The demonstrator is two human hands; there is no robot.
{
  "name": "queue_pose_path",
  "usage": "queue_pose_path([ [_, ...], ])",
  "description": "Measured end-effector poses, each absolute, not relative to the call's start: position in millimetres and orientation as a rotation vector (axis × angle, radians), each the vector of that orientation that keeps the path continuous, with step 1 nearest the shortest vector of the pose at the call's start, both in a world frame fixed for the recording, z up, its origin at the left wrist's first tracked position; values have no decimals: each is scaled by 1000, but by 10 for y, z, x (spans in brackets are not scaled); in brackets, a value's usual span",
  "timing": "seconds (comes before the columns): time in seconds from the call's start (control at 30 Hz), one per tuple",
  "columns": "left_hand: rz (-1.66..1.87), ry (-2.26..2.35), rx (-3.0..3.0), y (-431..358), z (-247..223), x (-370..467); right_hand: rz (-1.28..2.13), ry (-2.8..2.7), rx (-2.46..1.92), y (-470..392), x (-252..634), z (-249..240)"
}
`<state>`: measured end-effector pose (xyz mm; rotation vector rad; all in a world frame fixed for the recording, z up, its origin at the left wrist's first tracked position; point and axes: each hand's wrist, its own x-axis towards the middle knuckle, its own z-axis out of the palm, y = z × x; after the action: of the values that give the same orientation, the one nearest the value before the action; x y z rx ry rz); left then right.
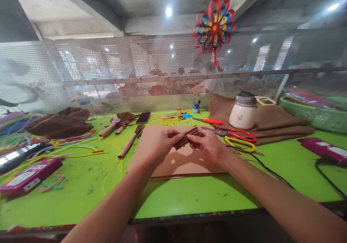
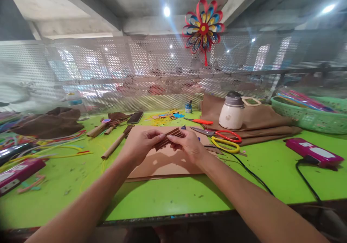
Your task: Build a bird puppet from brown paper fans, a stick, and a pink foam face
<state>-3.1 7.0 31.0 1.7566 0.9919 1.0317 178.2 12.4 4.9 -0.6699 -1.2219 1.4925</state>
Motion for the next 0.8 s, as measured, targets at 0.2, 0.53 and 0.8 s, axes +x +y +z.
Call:
queue_pose_path([
  [0.2,1086,898,1748,-13,387,14,1435,-1260,-632,90,1795,79],
  [0.53,1254,1119,1652,8,379,-51,1463,-1263,-692,90,1737,14],
  [0.8,1389,1132,1576,112,297,-98,1551,-1161,-700,8,1704,69],
])
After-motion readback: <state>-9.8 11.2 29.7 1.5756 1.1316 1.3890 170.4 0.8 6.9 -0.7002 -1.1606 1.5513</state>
